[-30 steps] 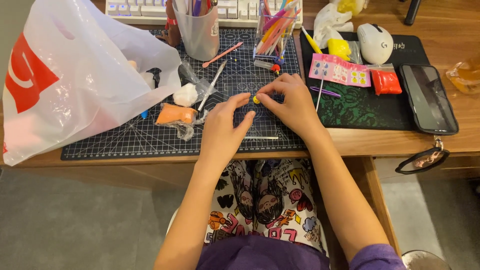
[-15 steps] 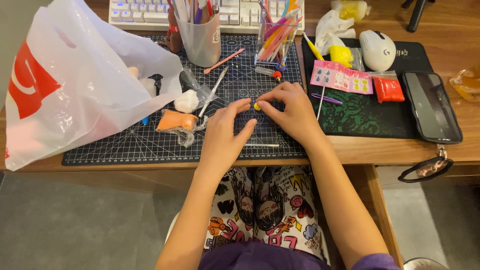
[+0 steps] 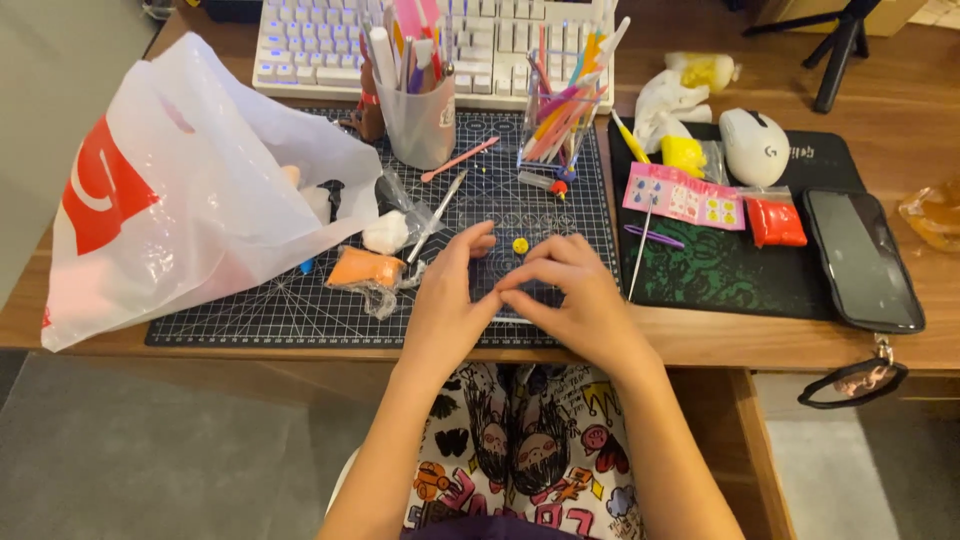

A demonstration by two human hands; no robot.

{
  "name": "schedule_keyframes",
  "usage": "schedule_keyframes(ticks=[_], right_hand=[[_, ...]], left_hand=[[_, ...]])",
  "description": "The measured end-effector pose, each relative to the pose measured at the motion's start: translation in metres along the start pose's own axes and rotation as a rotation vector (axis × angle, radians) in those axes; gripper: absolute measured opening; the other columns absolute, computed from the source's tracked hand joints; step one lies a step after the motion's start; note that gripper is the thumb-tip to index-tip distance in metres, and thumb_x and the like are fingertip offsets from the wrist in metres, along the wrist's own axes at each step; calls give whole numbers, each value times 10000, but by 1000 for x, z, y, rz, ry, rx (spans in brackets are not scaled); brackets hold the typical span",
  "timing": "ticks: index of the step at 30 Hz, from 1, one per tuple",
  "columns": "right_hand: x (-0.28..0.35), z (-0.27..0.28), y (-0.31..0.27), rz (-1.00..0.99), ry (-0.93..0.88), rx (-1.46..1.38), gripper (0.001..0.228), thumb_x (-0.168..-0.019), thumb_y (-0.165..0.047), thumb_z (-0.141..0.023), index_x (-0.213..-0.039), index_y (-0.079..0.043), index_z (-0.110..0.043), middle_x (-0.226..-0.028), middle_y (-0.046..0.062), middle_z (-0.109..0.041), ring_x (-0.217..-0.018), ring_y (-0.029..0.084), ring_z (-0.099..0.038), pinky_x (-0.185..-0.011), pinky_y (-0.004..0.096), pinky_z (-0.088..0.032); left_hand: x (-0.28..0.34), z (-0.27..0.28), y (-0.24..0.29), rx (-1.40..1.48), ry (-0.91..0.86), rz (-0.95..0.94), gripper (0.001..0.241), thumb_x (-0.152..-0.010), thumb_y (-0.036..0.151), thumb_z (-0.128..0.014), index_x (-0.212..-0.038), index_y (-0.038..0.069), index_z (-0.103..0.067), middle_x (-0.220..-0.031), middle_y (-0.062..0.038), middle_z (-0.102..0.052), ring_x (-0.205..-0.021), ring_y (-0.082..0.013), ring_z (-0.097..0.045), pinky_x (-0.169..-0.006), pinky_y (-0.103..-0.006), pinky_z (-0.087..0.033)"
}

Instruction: Using a metal tool to add fine details to a small clay object and handling craft materials on a cutting mat.

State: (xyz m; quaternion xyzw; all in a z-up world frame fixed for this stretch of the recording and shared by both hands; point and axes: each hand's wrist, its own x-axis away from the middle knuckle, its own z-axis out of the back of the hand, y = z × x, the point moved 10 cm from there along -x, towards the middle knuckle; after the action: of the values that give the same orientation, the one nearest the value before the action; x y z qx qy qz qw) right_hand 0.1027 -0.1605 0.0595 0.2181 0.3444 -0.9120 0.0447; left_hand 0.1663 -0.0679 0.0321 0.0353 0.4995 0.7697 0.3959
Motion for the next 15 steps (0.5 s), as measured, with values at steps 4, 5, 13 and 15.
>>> schedule_keyframes(ticks=[4, 5, 13, 15], right_hand=[[2, -10, 8, 18, -87, 70, 63, -841, -159, -721, -899, -152, -696, -866, 25, -634, -888, 233, -584, -807, 370, -472], [3, -11, 10, 17, -74, 72, 26, -890, -160, -661, -912, -148, -664, -864, 20, -606, -884, 233, -574, -806, 360, -459], [7, 23, 68, -64, 216, 83, 106, -993, -139, -524, -907, -102, -575, -826, 70, -529, -823, 296, -544, -795, 401, -429], [-2, 42, 74, -117, 280, 214, 196, -1042, -180, -491, -879, -94, -555, -801, 63, -502, -811, 274, -536, -779, 395, -414]], left_hand=[[0, -1, 3, -19, 22, -18, 606, -824, 30, -691, -1368, -30, -431, -1206, -235, -586, -1169, -402, -559, -964, -531, -451], [0, 0, 3, -13, 33, -5, 585, -839, 57, -693, -1362, -20, -443, -1202, -225, -590, -1175, -393, -557, -961, -527, -455], [6, 3, 7, -36, 44, 51, 453, -885, 135, -675, -1302, 21, -539, -1168, -184, -609, -1182, -366, -559, -935, -499, -489], [7, 7, 8, -39, 98, 1, 373, -899, 138, -667, -1254, 50, -594, -1131, -153, -630, -1150, -348, -584, -906, -481, -513]])
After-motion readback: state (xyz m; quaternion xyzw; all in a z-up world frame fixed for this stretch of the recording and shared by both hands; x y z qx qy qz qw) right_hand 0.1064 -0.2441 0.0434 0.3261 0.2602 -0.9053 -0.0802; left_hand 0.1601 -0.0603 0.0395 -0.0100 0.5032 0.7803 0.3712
